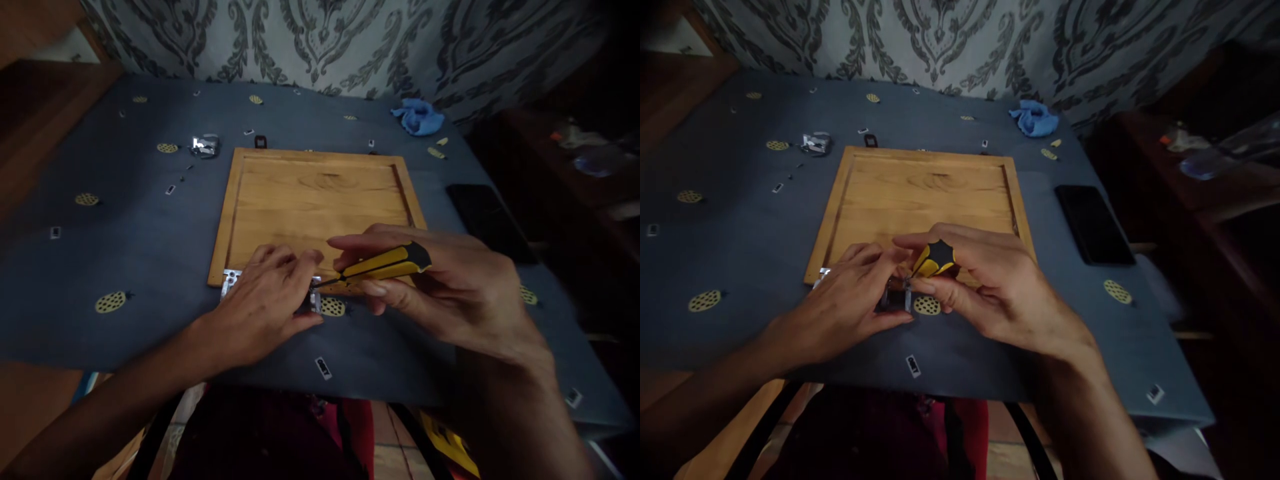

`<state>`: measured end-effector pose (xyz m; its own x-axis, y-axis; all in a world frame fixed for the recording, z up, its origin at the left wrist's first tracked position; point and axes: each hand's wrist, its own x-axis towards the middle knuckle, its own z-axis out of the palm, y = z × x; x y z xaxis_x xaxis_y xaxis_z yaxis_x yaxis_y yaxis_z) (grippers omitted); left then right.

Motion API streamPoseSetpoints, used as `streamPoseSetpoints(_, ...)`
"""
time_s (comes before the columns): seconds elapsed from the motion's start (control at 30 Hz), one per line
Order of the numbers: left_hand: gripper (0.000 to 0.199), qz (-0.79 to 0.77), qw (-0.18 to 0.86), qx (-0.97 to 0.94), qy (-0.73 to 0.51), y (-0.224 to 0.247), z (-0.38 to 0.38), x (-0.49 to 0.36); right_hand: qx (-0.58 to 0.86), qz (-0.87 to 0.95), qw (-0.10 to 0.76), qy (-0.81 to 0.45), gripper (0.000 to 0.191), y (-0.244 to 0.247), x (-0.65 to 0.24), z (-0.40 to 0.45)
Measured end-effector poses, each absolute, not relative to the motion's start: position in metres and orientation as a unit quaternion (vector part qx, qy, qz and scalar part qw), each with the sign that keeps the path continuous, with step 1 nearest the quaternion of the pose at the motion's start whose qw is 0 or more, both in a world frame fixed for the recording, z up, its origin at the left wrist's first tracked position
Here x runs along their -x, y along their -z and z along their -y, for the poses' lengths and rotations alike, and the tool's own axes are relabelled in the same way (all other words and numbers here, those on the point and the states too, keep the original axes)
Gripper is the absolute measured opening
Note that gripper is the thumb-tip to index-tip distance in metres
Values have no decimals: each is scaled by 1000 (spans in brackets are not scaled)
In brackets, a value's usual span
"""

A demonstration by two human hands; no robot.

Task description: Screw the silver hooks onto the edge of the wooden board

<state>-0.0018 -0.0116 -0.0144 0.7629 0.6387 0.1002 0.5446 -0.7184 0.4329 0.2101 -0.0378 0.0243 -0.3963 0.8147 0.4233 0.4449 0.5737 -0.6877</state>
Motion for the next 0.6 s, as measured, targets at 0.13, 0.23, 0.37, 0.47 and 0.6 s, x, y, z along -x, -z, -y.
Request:
streamPoseSetpoints(0.13, 58, -316, 191, -921, -124, 14, 12, 2, 392, 802, 379, -243, 35, -24, -210, 38)
streamPoseSetpoints(0.23, 64, -316, 192, -921, -122, 12, 12, 2, 385, 802, 388, -242, 29, -23, -209, 38)
streamPoseSetpoints(0.37, 59, -310, 191, -922, -131, 13, 12, 2, 376, 806, 397, -228, 16, -22, -208, 35)
streamPoseSetpoints(0.47, 59, -306, 187, -923, -136, 15, 12, 2, 373, 809, 395, -225, 12, -22, -207, 34)
streamPoseSetpoints(0.6, 54, -318, 188, -921, -128, 13, 12, 1, 384, 773, 446, -236, 17, -23, -202, 38)
